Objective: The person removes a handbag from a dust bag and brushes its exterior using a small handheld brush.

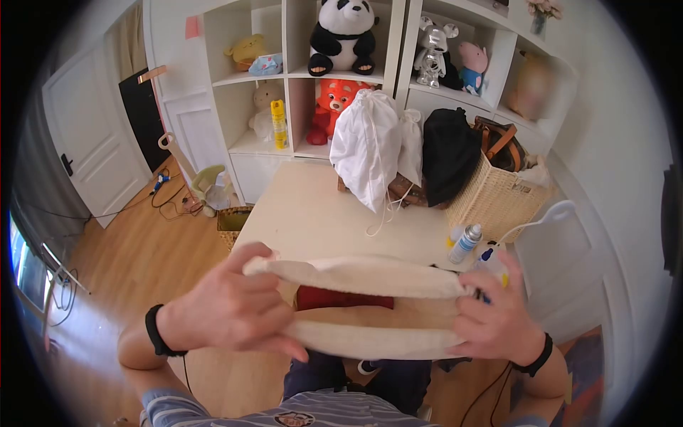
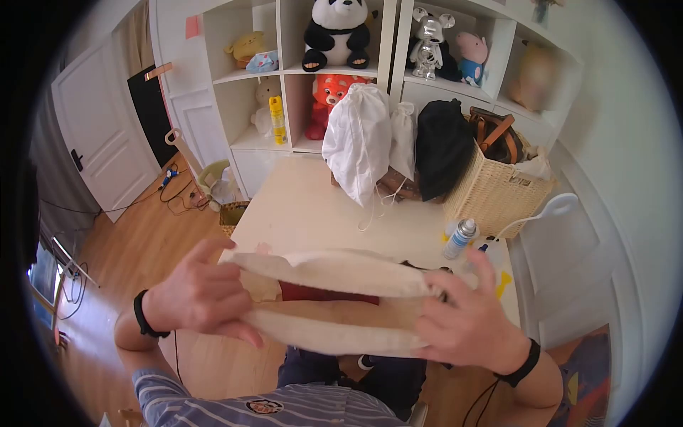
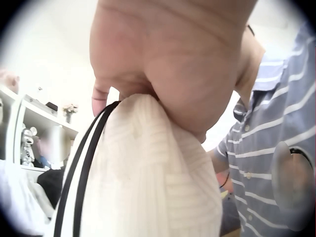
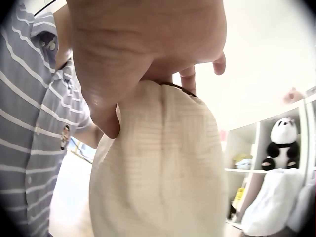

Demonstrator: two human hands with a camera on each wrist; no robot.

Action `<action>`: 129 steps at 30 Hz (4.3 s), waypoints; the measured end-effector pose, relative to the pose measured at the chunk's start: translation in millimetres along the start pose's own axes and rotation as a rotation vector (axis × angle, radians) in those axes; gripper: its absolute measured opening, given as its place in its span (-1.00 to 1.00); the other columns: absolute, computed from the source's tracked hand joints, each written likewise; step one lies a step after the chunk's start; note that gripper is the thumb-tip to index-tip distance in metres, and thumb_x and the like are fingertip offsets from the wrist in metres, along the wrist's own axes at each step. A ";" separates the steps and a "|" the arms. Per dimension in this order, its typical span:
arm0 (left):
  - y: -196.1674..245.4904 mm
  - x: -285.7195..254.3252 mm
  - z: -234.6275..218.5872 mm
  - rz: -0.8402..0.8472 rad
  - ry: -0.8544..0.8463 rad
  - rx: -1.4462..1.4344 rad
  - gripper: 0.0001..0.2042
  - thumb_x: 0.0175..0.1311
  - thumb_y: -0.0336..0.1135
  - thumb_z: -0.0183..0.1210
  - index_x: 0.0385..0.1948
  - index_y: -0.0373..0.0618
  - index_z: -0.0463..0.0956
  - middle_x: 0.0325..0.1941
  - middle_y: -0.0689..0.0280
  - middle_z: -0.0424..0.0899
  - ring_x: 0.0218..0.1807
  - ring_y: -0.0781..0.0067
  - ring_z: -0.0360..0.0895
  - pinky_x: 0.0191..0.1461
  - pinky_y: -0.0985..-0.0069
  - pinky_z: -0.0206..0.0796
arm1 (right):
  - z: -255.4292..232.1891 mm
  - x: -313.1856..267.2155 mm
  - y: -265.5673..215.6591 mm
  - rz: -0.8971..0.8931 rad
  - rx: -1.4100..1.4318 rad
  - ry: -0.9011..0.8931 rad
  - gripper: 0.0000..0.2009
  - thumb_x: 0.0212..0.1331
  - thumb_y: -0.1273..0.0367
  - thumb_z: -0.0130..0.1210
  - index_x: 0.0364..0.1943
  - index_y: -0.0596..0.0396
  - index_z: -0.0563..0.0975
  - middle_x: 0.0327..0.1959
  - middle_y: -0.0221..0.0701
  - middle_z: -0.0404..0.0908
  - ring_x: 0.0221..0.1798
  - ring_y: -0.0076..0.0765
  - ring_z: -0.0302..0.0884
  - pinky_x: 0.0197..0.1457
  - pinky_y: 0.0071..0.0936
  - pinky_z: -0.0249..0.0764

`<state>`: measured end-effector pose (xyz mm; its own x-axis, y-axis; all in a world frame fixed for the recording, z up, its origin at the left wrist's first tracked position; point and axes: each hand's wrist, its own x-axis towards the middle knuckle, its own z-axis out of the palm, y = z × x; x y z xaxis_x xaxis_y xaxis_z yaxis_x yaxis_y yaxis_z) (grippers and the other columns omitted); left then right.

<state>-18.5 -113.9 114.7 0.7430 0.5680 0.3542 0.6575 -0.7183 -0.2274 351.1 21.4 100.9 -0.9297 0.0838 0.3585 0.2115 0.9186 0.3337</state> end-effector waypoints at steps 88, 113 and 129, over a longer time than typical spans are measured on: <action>-41.1 -45.2 188.1 -0.956 -0.054 -0.887 -0.30 0.13 -0.08 0.55 0.24 -0.20 0.44 0.03 0.06 0.74 0.11 0.26 0.71 0.21 0.37 0.54 | 232.4 2.7 -1.6 0.456 0.731 -0.581 -0.01 0.15 -0.19 0.31 0.50 0.22 0.25 0.40 0.18 0.43 0.35 0.26 0.50 0.40 -0.09 0.49; -11.8 -92.0 207.8 -0.789 1.311 -1.876 -0.39 0.48 -0.34 0.22 0.51 -0.20 0.21 0.56 0.16 0.39 0.56 0.15 0.32 0.65 0.08 0.10 | 249.0 -7.4 -35.9 0.339 0.446 -0.427 -0.71 0.09 0.27 0.28 -0.11 0.07 0.72 -0.21 -0.14 0.74 0.01 0.10 0.69 0.02 -0.04 0.64; 44.1 -221.3 153.3 -0.666 1.896 -1.475 -0.46 0.59 -0.21 0.11 0.52 -0.09 0.23 0.57 0.25 0.39 0.56 0.23 0.31 0.65 0.06 0.10 | 280.7 140.3 29.1 0.969 1.279 -0.598 -0.72 0.22 0.31 0.17 -0.16 0.27 0.71 -0.32 -0.27 0.75 -0.31 -0.32 0.70 -0.19 -0.30 0.62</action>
<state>-134.7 -209.7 -112.8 -0.7844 0.5312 0.3203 -0.4121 -0.8322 0.3709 142.2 168.3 -83.8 -0.6549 0.6022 -0.4566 0.6422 0.1250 -0.7563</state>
